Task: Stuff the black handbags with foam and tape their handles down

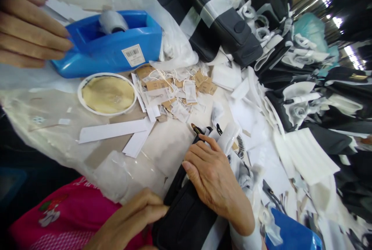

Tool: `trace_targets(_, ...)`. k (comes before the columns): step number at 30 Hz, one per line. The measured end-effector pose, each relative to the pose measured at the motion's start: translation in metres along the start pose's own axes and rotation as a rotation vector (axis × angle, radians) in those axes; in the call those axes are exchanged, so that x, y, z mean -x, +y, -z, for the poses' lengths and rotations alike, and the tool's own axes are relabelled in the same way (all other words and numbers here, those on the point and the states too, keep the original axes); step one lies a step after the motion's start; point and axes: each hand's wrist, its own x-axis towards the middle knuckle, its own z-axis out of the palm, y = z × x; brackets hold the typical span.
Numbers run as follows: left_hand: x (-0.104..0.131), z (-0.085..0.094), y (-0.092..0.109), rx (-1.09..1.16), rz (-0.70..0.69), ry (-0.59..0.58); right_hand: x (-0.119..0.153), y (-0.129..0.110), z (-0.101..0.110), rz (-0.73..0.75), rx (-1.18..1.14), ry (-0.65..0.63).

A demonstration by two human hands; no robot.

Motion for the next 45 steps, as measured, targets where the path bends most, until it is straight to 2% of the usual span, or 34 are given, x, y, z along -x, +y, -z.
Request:
trace_targets(2, -0.001, 0.004, 0.000, 0.018, 0.000, -0.014, 0.001, 0.002, 0.002, 0.000, -0.009, 0.007)
trace_targets(5, 0.000, 0.010, 0.000, 0.082, 0.073, -0.001, 0.003, 0.003, 0.003, -0.008, -0.026, 0.034)
trace_targets(10, 0.003, 0.016, 0.001, 0.135, 0.305, 0.179, 0.006, 0.004, 0.005, -0.003, -0.039, 0.077)
trace_targets(12, 0.003, 0.015, 0.002, 0.158, 0.348, 0.192, 0.007, 0.004, 0.006, 0.005, -0.039, 0.078)
trace_targets(14, 0.000, 0.014, 0.004, 0.198, 0.323, 0.133, 0.009, 0.005, 0.007, 0.004, -0.040, 0.079)
trace_targets(16, -0.004, 0.013, 0.007, 0.245, 0.288, 0.002, 0.010, 0.006, 0.007, 0.000, -0.044, 0.082)
trace_targets(19, -0.011, 0.013, 0.012, 0.247, 0.338, -0.184, 0.010, 0.005, 0.007, -0.004, -0.049, 0.097)
trace_targets(22, -0.016, 0.011, 0.016, 0.156, 0.411, -0.218, 0.009, 0.003, 0.005, -0.003, -0.040, 0.096)
trace_targets(28, -0.022, 0.007, 0.015, 0.077, 0.356, -0.140, 0.007, 0.001, 0.002, 0.000, -0.013, 0.111)
trace_targets(32, -0.018, 0.007, 0.013, 0.042, 0.308, -0.094, 0.008, -0.001, 0.003, 0.001, -0.013, 0.126)
trace_targets(39, -0.014, 0.002, 0.004, 0.090, 0.231, -0.220, 0.010, -0.005, 0.004, -0.032, -0.044, 0.150)
trace_targets(45, -0.025, 0.007, 0.002, -0.078, 0.088, -0.317, 0.007, -0.004, 0.002, -0.038, -0.033, 0.132)
